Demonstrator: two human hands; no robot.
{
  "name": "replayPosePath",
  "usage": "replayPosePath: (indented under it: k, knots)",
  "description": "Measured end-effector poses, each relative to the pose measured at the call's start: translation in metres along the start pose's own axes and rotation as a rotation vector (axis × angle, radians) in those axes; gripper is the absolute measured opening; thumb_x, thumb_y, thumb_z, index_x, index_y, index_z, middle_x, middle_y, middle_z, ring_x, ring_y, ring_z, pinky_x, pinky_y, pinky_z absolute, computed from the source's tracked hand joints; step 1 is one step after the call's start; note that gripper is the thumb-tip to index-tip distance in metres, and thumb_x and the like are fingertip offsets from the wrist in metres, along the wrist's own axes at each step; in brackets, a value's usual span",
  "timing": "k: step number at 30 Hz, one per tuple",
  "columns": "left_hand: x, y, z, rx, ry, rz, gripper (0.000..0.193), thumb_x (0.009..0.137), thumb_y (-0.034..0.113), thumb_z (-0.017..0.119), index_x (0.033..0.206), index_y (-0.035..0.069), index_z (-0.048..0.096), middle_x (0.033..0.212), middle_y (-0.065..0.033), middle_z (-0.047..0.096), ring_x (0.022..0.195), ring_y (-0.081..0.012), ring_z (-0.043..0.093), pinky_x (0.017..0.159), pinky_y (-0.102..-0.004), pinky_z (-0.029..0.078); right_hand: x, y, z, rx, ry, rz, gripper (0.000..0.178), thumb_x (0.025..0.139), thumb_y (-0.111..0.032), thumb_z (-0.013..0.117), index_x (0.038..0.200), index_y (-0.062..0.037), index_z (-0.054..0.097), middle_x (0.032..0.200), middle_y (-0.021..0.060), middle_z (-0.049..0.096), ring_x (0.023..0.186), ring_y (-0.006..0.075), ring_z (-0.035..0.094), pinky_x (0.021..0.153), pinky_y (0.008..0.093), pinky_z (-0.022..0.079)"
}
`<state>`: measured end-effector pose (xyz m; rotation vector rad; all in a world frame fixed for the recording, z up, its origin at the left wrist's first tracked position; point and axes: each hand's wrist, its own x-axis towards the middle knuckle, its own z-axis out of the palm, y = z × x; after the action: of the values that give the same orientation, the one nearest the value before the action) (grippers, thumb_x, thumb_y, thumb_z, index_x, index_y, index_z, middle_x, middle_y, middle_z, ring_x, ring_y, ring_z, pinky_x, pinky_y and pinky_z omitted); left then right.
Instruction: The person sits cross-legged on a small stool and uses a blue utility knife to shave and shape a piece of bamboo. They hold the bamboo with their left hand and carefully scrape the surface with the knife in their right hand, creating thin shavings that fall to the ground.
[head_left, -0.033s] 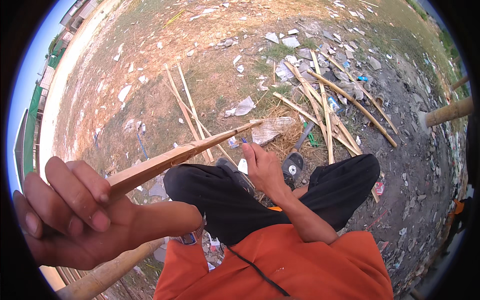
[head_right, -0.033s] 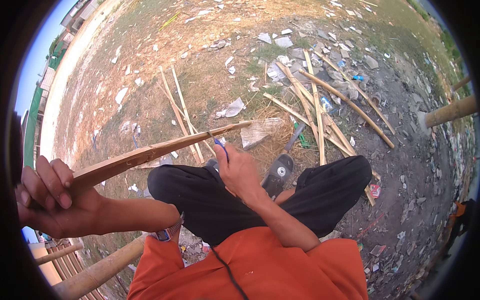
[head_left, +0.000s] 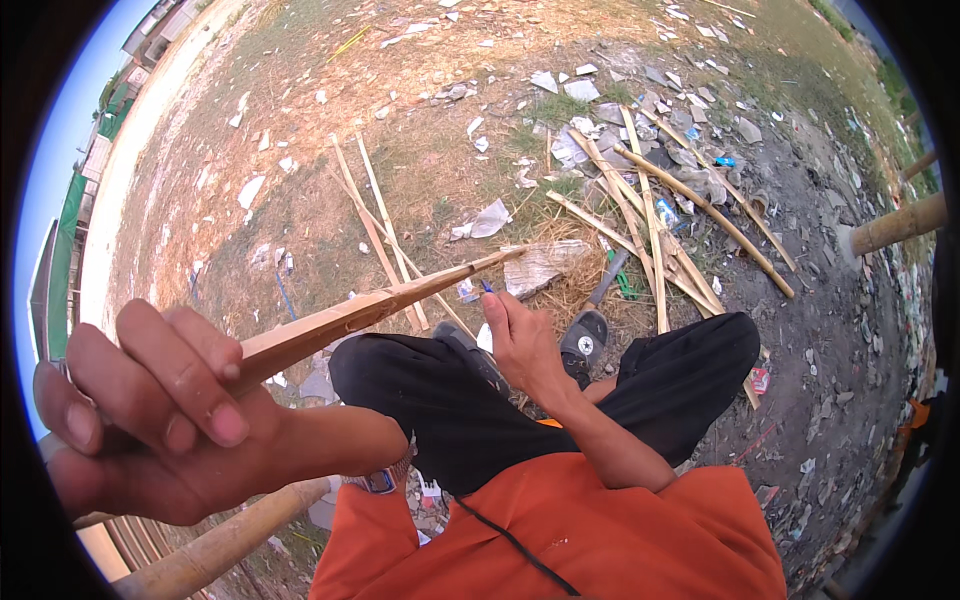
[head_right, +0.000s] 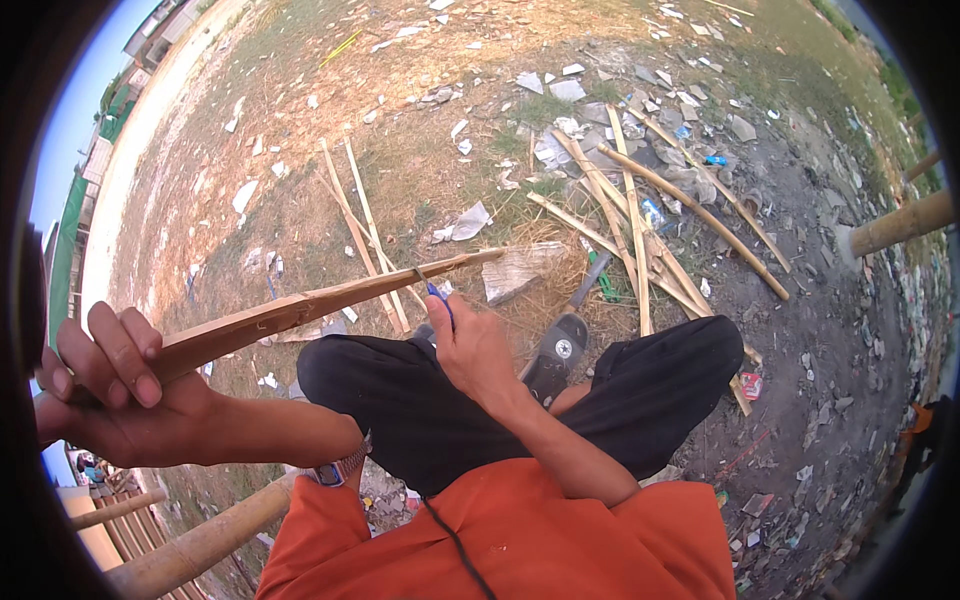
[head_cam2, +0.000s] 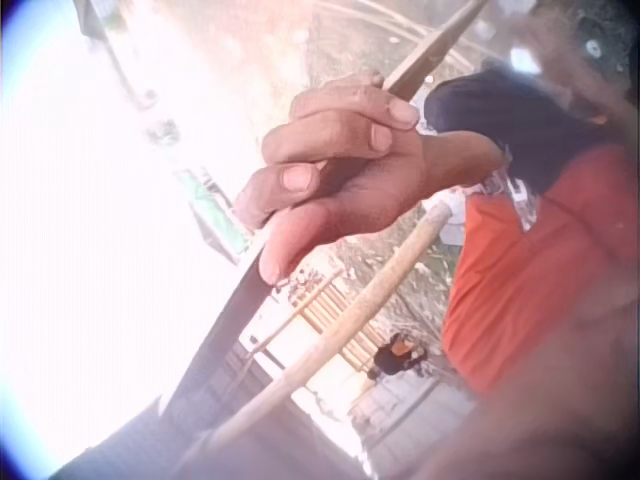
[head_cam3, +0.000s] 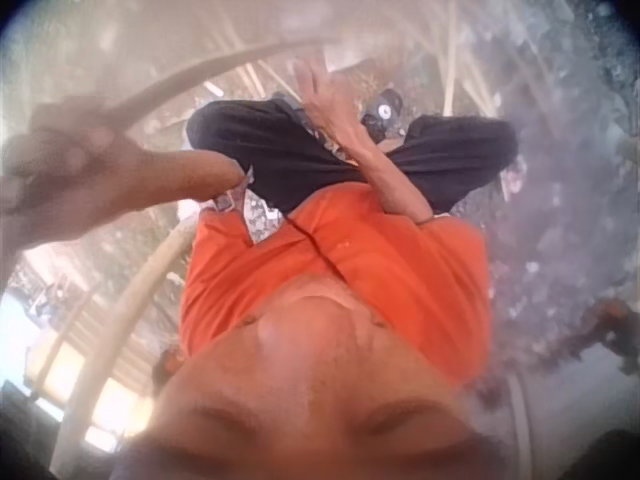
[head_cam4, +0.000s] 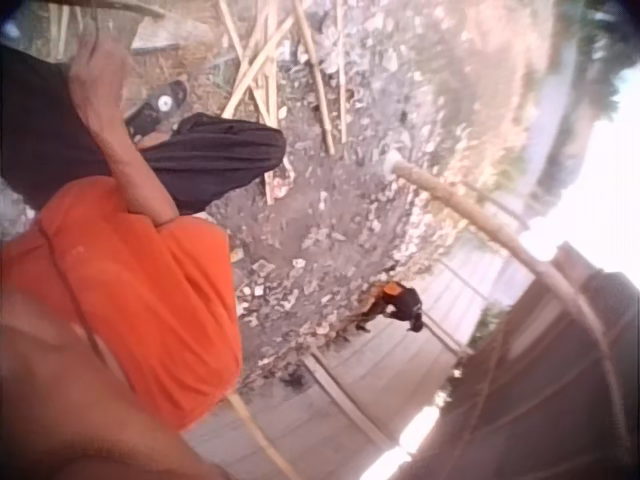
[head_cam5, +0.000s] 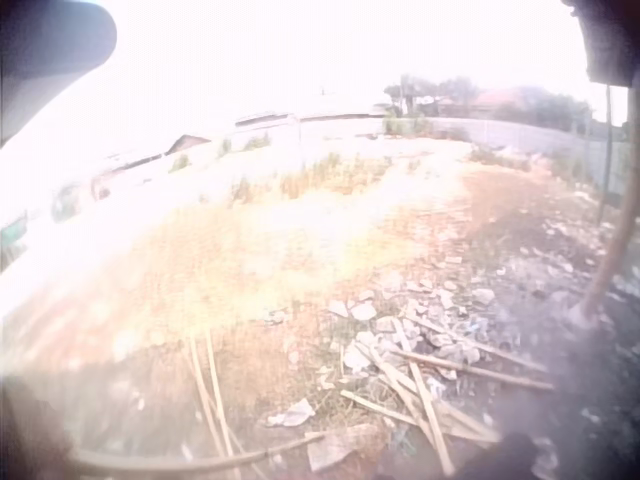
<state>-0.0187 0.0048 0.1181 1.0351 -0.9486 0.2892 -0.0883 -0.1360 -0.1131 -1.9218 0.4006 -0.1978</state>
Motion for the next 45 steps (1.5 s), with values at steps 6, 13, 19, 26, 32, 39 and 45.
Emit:
replayPosePath:
  k: [6, 13, 19, 26, 32, 39, 45]
  knots:
    - [-0.003, -0.022, -0.006, 0.086, -0.020, 0.029, 0.042, 0.097, 0.051, 0.035, 0.084, 0.012, 0.047, 0.055, 0.0014, 0.032, 0.040, -0.0107, 0.032, 0.040, -0.0278, 0.029, -0.006, 0.025, -0.018, 0.107, 0.049, 0.130, 0.039, 0.099, -0.035, 0.040, 0.089, 0.0013, 0.049, 0.059, 0.0185, 0.049, 0.056, 0.0341, 0.051, 0.056, 0.0427, 0.037]
    - [-0.015, -0.030, 0.013, -0.083, -0.088, 0.010, 0.042, 0.095, 0.052, 0.041, 0.083, 0.012, 0.046, 0.054, 0.0011, 0.034, 0.039, -0.0111, 0.032, 0.037, -0.0267, 0.027, -0.015, 0.004, -0.041, 0.122, 0.069, 0.009, 0.034, 0.100, -0.028, 0.037, 0.087, 0.0004, 0.050, 0.058, 0.0173, 0.048, 0.053, 0.0322, 0.050, 0.053, 0.0402, 0.037]
    - [-0.025, -0.030, 0.024, -0.113, -0.057, 0.092, 0.042, 0.094, 0.051, 0.045, 0.081, 0.011, 0.047, 0.054, 0.0012, 0.037, 0.039, -0.0096, 0.034, 0.033, -0.0245, 0.022, -0.022, -0.015, -0.032, 0.119, 0.075, -0.101, 0.022, 0.098, -0.021, 0.043, 0.091, -0.0015, 0.048, 0.055, 0.0212, 0.050, 0.054, 0.0431, 0.053, 0.050, 0.0481, 0.037]
    - [-0.030, -0.028, 0.029, -0.155, -0.062, 0.095, 0.038, 0.092, 0.045, 0.055, 0.076, 0.011, 0.047, 0.053, 0.0012, 0.041, 0.037, -0.0083, 0.034, 0.031, -0.0233, 0.023, -0.028, -0.022, -0.028, 0.053, 0.066, -0.183, 0.022, 0.098, -0.022, 0.044, 0.091, -0.0021, 0.047, 0.055, 0.0222, 0.052, 0.055, 0.0433, 0.055, 0.047, 0.0491, 0.039]
    - [-0.029, -0.027, 0.015, -0.172, -0.180, 0.084, 0.038, 0.090, 0.045, 0.057, 0.076, 0.011, 0.048, 0.051, 0.0017, 0.041, 0.035, -0.0082, 0.034, 0.030, -0.0237, 0.028, -0.014, -0.003, -0.039, -0.110, -0.006, -0.021, 0.028, 0.099, -0.027, 0.040, 0.089, -0.0028, 0.047, 0.054, 0.0230, 0.052, 0.053, 0.0438, 0.055, 0.048, 0.0509, 0.041]
    - [-0.024, -0.033, 0.019, -0.181, -0.124, 0.163, 0.038, 0.089, 0.044, 0.059, 0.072, 0.012, 0.047, 0.049, 0.0025, 0.042, 0.033, -0.0081, 0.036, 0.031, -0.0235, 0.033, -0.022, 0.007, -0.030, -0.207, 0.041, 0.013, 0.025, 0.099, -0.023, 0.041, 0.087, -0.0019, 0.047, 0.053, 0.0222, 0.051, 0.051, 0.0435, 0.054, 0.047, 0.0504, 0.040]
    - [-0.021, -0.027, 0.004, -0.168, -0.384, 0.156, 0.032, 0.091, 0.032, 0.057, 0.077, 0.008, 0.042, 0.051, -0.0039, 0.049, 0.037, -0.0152, 0.052, 0.038, -0.0355, 0.053, -0.039, -0.041, -0.035, 0.003, -0.006, -0.128, 0.025, 0.098, -0.025, 0.042, 0.089, -0.0030, 0.047, 0.051, 0.0211, 0.052, 0.049, 0.0427, 0.055, 0.044, 0.0502, 0.040]
